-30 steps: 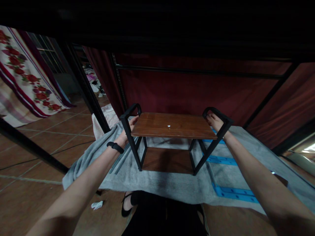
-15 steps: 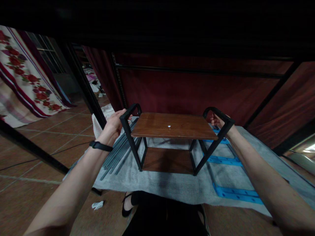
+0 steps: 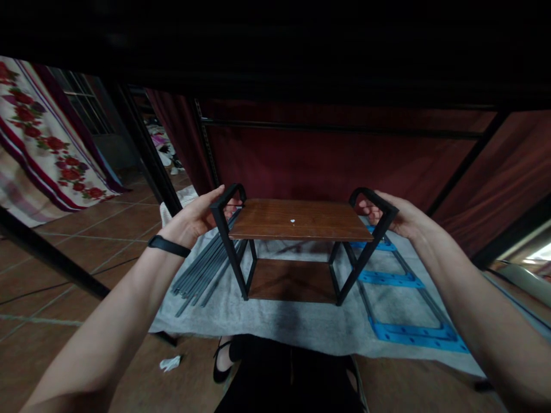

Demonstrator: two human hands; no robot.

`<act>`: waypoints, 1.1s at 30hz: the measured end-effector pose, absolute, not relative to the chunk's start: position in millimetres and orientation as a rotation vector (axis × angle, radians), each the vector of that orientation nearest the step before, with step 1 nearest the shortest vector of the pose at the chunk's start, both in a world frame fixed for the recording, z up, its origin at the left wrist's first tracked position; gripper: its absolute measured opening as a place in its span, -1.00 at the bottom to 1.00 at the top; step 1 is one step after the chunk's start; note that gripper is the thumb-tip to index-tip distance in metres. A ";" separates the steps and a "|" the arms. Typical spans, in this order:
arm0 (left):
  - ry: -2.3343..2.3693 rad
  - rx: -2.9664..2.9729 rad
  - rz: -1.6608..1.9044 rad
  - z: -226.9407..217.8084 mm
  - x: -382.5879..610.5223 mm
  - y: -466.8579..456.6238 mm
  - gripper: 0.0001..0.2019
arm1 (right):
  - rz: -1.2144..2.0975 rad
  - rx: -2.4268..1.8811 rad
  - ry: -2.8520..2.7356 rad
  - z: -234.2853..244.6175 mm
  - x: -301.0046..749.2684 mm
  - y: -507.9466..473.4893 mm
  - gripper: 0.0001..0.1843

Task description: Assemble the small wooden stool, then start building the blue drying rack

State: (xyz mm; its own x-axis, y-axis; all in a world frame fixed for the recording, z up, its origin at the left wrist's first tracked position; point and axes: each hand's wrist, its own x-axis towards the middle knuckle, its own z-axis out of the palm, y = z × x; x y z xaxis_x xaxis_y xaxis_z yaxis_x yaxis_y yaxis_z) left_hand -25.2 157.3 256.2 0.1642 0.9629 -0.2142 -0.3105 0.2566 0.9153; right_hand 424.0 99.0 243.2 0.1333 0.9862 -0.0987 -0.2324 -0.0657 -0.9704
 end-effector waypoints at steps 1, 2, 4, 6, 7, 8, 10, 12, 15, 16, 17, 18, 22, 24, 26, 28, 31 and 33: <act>0.973 0.845 1.079 256.8 -25.5 156.8 -0.74 | 1.288 -1.154 -0.889 244.9 423.5 97.9 -0.70; 0.962 0.841 1.076 257.9 -25.5 156.1 -0.77 | 1.314 -1.147 -0.888 246.5 423.2 96.8 -0.68; 0.939 0.834 1.070 261.2 -25.0 154.4 -0.79 | 1.363 -1.133 -0.888 249.5 422.8 95.3 -0.67; 0.927 0.839 1.070 264.7 -24.6 153.5 -0.78 | 1.397 -1.119 -0.888 252.4 421.8 94.1 -0.68; 0.929 0.847 1.079 266.2 -24.6 153.6 -0.78 | 1.410 -1.114 -0.888 253.9 420.9 93.6 -0.68; 0.935 0.856 1.095 267.4 -24.7 153.9 -0.79 | 1.423 -1.112 -0.887 255.7 419.8 93.0 -0.69; 0.961 0.866 1.120 269.2 -25.1 155.0 -0.82 | 1.443 -1.118 -0.870 259.6 417.3 91.9 -0.71; 0.989 0.870 1.125 270.7 -25.1 155.2 -0.84 | 1.451 -1.133 -0.842 263.6 414.9 91.1 -0.73; 1.016 0.875 1.113 273.8 -22.8 151.9 -0.85 | 1.427 -1.180 -0.818 268.3 412.3 90.2 -0.77; 1.021 0.882 1.114 275.1 -21.6 149.9 -0.86 | 1.415 -1.199 -0.817 269.4 411.5 89.9 -0.78; 1.026 0.891 1.116 276.5 -20.2 147.7 -0.86 | 1.402 -1.214 -0.815 270.6 410.8 89.4 -0.79; 1.032 0.903 1.115 278.0 -18.8 145.5 -0.86 | 1.388 -1.225 -0.810 271.9 410.1 88.5 -0.79; 1.042 0.952 1.133 288.3 -13.6 136.3 -0.83 | 1.349 -1.218 -0.787 283.3 409.2 80.6 -0.78; 1.035 0.988 1.170 298.4 -10.4 129.4 -0.84 | 1.358 -1.188 -0.779 294.2 411.1 73.1 -0.77; 1.028 1.032 1.232 312.1 -5.7 118.7 -0.86 | 1.364 -1.152 -0.783 307.5 415.0 62.7 -0.77; 1.033 1.059 1.271 327.7 0.8 104.2 -0.85 | 1.336 -1.117 -0.806 321.7 420.7 49.5 -0.78; 1.075 1.066 1.261 349.3 12.4 80.4 -0.77 | 1.237 -1.076 -0.836 342.3 431.6 23.5 -0.81; 1.088 1.072 1.256 360.1 20.4 67.3 -0.72 | 1.183 -1.070 -0.844 355.1 440.6 1.8 -0.78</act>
